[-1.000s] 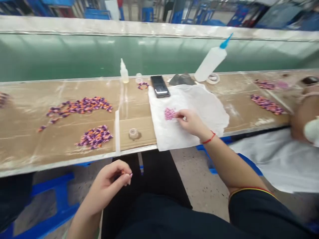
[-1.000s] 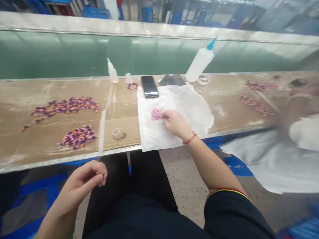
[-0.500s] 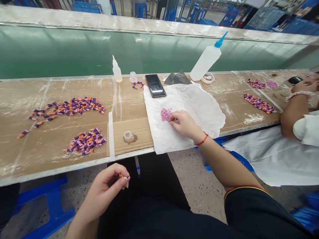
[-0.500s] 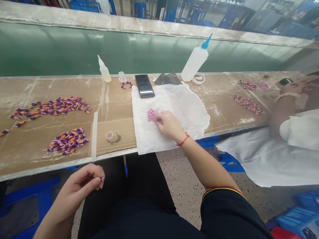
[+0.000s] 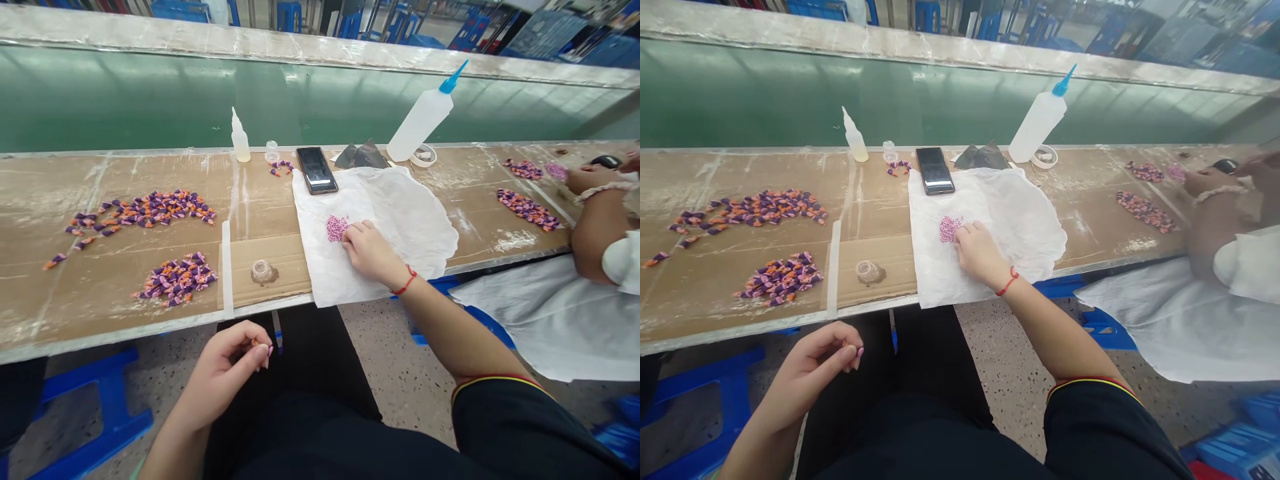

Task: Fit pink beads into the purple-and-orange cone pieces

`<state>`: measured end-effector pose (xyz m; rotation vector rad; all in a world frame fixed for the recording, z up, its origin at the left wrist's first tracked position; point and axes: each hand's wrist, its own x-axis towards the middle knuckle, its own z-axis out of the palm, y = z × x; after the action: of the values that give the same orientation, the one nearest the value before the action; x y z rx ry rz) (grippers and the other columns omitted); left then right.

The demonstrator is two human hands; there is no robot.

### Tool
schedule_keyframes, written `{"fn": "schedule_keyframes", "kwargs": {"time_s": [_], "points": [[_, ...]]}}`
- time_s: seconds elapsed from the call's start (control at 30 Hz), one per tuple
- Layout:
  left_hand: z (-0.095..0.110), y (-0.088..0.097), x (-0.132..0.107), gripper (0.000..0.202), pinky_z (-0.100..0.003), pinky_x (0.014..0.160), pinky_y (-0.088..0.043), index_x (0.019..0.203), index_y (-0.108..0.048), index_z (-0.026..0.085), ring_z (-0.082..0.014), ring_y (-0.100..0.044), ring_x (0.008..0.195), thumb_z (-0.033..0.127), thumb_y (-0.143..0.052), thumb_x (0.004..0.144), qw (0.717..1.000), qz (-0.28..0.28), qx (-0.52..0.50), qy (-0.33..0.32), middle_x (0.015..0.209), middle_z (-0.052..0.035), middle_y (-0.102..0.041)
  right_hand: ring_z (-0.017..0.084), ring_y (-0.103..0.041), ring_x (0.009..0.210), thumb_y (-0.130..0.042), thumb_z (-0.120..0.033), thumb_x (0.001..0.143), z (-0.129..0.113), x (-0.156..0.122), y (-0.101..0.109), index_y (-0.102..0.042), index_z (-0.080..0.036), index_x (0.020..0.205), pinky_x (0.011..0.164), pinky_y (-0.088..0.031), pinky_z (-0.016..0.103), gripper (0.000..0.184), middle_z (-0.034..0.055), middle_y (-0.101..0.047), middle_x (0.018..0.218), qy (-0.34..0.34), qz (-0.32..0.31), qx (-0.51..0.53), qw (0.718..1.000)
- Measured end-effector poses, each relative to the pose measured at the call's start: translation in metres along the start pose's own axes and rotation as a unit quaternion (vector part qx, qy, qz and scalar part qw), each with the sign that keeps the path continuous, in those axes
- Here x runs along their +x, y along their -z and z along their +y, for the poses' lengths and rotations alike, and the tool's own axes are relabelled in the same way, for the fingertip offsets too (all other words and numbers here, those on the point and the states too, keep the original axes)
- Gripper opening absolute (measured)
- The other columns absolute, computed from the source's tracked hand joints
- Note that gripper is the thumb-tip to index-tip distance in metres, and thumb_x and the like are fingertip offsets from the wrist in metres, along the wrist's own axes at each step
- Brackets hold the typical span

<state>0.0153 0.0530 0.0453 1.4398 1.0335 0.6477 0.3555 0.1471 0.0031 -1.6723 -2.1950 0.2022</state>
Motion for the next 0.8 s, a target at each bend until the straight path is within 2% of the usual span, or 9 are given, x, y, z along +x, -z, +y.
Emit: {"fn": "schedule_keyframes", "kwargs": {"time_s": [0.13, 0.3, 0.43, 0.63, 0.8], "points": [[0.009, -0.009, 0.015, 0.02, -0.023, 0.055, -0.046, 0.075, -0.066, 0.017, -0.0137, -0.057, 0.055, 0.029, -0.06, 0.089, 0.999, 0.028, 0.028, -0.027, 0.061, -0.0015, -0.064, 0.03, -0.048, 0.085, -0.047, -0.011, 0.087, -0.014, -0.005, 0.006, -0.051, -0.022, 0.08, 0.083, -0.042, 0.049, 0.014, 0.0116, -0.058, 0.083, 0.032, -0.002, 0.016, 0.999], [0.024, -0.029, 0.048, 0.016, -0.022, 0.054, -0.041, 0.076, -0.065, 0.017, -0.0125, -0.055, 0.055, 0.024, -0.058, 0.089, 0.99, 0.059, 0.089, -0.087, 0.061, -0.0004, -0.063, 0.025, -0.05, 0.084, -0.043, -0.014, 0.097, -0.067, -0.022, 0.03, -0.041, -0.024, 0.083, 0.079, -0.043, 0.04, 0.018, 0.0055, -0.055, 0.085, 0.118, -0.026, 0.096, 0.988], [0.029, -0.039, 0.065, 0.015, -0.023, 0.059, -0.042, 0.08, -0.067, 0.016, -0.0121, -0.055, 0.058, 0.02, -0.056, 0.089, 0.981, 0.049, 0.112, -0.148, 0.065, -0.0006, -0.064, 0.024, -0.048, 0.084, -0.043, -0.01, 0.099, -0.102, -0.029, 0.045, -0.041, -0.024, 0.088, 0.075, -0.041, 0.038, 0.018, 0.0057, -0.055, 0.088, 0.182, -0.038, 0.155, 0.97], [0.027, -0.042, 0.062, 0.018, -0.023, 0.053, -0.036, 0.079, -0.064, 0.015, -0.0103, -0.047, 0.053, 0.022, -0.055, 0.092, 0.984, 0.024, 0.08, -0.158, 0.063, 0.0005, -0.059, 0.025, -0.047, 0.083, -0.044, -0.007, 0.096, -0.114, -0.028, 0.045, -0.043, -0.023, 0.088, 0.073, -0.043, 0.039, 0.019, 0.0073, -0.055, 0.087, 0.21, -0.027, 0.13, 0.969], [0.028, -0.039, 0.06, 0.019, -0.023, 0.054, -0.037, 0.078, -0.063, 0.015, -0.0104, -0.047, 0.054, 0.024, -0.054, 0.093, 0.987, 0.016, 0.059, -0.149, 0.063, 0.0005, -0.058, 0.025, -0.045, 0.082, -0.044, -0.003, 0.094, -0.118, -0.028, 0.044, -0.043, -0.023, 0.086, 0.072, -0.044, 0.04, 0.021, 0.0078, -0.054, 0.085, 0.229, -0.025, 0.095, 0.968]]}}
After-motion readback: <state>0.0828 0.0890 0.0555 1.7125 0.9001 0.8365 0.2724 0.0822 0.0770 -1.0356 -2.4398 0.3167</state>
